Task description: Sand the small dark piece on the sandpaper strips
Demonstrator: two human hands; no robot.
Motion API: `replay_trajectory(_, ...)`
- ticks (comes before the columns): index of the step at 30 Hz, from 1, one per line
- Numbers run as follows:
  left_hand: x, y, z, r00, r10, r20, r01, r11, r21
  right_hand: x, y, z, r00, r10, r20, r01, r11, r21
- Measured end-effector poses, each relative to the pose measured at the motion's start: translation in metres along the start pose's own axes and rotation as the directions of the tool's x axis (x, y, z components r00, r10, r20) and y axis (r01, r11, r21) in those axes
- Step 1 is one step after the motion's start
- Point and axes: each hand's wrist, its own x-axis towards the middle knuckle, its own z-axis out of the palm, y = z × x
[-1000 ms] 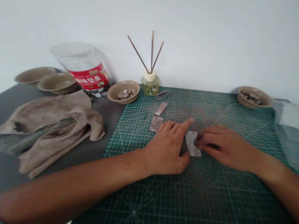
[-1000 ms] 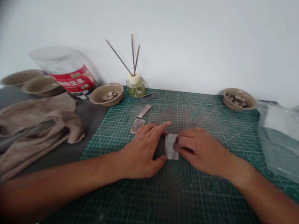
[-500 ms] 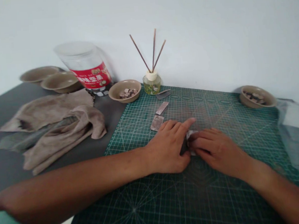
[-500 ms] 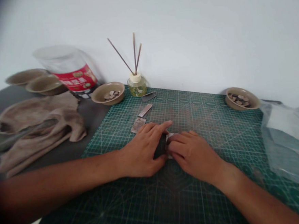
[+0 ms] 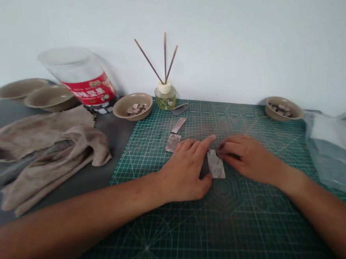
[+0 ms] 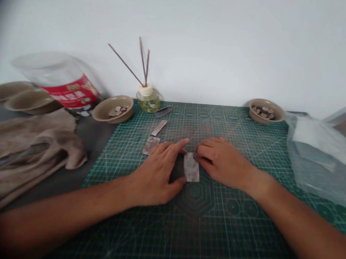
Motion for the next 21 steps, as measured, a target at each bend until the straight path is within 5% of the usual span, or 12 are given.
replay_trajectory(4, 0.0001, 0.0006, -0.0001, 1.0, 0.006, 0.009, -0.006, 1.0, -0.014, -0.0052, -0.0058, -0.0001, 0.988, -0.113, 0.104, 0.103, 0.99, 0.098)
replay_trajectory(10, -0.0004, 0.0004, -0.0005, 1.0, -0.008, 0.002, 0.008, 1.0, -0.015, -0.0013, -0.0008, 0.0007, 0.999, 0.014, -0.029, -0.015, 0.999, -0.03)
replay_trajectory(15, -0.0007, 0.001, 0.0003, 1.0, -0.004, 0.006, 0.004, 1.0, -0.017, -0.0051, -0.0066, 0.0, 0.989, -0.13, 0.071, 0.128, 0.991, 0.025)
replay_trajectory(21, -0.0005, 0.0006, -0.0001, 1.0, -0.007, 0.002, 0.007, 1.0, -0.004, -0.0036, -0.0007, 0.0038, 1.0, -0.004, -0.023, 0.003, 1.0, -0.022)
